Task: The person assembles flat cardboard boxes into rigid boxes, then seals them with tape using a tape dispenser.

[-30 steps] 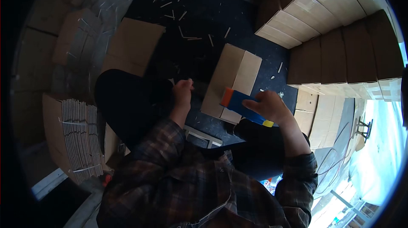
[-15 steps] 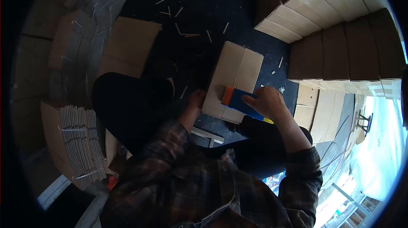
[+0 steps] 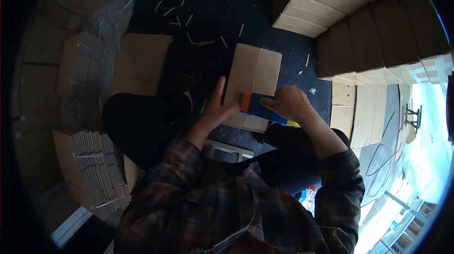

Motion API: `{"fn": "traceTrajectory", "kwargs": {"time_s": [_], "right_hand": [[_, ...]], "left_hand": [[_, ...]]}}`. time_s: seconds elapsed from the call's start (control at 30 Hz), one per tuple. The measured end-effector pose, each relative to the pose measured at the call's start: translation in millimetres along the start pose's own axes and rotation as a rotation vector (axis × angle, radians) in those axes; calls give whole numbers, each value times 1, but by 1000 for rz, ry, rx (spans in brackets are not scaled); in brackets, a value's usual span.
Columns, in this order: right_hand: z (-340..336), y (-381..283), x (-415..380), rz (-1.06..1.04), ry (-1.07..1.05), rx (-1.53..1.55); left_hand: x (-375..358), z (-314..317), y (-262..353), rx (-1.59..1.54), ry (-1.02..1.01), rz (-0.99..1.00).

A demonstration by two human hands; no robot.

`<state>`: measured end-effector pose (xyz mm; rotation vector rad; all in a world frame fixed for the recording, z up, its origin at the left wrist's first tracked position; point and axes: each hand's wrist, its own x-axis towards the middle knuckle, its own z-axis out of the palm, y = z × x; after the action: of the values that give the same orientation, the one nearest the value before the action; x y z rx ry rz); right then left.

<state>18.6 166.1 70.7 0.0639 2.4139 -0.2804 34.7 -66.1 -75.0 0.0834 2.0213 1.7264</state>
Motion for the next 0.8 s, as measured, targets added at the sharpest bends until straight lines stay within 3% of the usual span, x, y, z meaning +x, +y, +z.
{"fn": "traceTrajectory", "kwargs": {"time_s": [0.03,0.13,0.43,0.63,0.8], "right_hand": [[-1,1,0,3,6,7],[-4,3,-2,3,-24,25],[-3,57,-34,-118,-114,432],[4,165,-76,53,-52,509],[32,190,-56,149,-90,427]], "left_hand": [[-5,6,19,478,-28,288],[-7,31,20,687,-26,239],[-7,32,27,754,6,128],[-7,35,35,849,18,99],[-4,32,24,771,-9,142]]}}
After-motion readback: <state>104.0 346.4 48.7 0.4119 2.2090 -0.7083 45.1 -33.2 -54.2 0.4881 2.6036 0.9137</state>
